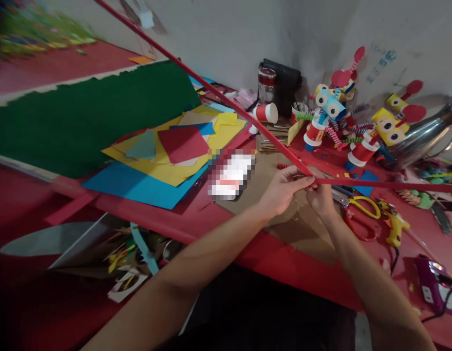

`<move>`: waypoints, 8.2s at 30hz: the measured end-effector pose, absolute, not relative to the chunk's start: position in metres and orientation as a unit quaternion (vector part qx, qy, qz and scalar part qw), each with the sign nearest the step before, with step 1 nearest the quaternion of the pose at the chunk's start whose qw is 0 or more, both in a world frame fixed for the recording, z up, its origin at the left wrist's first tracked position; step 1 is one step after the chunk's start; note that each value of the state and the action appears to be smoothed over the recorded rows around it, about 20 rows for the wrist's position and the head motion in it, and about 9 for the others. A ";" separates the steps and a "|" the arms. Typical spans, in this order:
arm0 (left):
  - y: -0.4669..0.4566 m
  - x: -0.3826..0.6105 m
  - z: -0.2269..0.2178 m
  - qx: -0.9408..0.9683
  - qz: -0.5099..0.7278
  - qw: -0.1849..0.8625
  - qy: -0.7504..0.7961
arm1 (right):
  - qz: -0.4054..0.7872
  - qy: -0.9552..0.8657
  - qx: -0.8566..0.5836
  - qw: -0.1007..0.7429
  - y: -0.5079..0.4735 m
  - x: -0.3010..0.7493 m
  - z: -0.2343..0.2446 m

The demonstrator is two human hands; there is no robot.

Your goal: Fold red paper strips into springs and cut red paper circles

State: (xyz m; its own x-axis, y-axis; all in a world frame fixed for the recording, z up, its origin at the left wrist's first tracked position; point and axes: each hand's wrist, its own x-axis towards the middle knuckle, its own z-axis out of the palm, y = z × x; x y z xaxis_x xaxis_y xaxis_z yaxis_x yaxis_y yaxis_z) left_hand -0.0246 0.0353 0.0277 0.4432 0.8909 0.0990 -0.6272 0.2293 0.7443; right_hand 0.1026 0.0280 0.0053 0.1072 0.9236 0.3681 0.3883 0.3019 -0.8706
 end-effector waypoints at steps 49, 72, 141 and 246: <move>0.023 -0.015 -0.003 0.355 0.489 0.723 0.333 | 0.296 -0.527 -0.513 0.609 -0.014 0.103 -0.008; 0.023 -0.014 -0.003 0.336 0.503 0.730 0.319 | 0.301 -0.530 -0.508 0.608 -0.015 0.102 -0.006; 0.025 -0.021 -0.001 0.399 0.468 0.725 0.310 | 0.439 -0.414 -0.520 0.605 -0.015 0.110 0.009; 0.031 -0.020 -0.008 0.347 0.506 0.736 0.285 | 0.317 -0.507 -0.503 0.624 -0.020 0.097 -0.002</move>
State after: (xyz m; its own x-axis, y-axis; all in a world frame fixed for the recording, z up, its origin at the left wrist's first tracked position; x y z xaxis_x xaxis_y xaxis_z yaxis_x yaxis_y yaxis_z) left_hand -0.0195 0.0307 -0.0084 0.3256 0.9430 -0.0691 -0.5468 0.2474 0.7999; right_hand 0.0975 -0.0197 -0.0018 0.2849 0.9057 0.3140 0.1133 0.2935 -0.9492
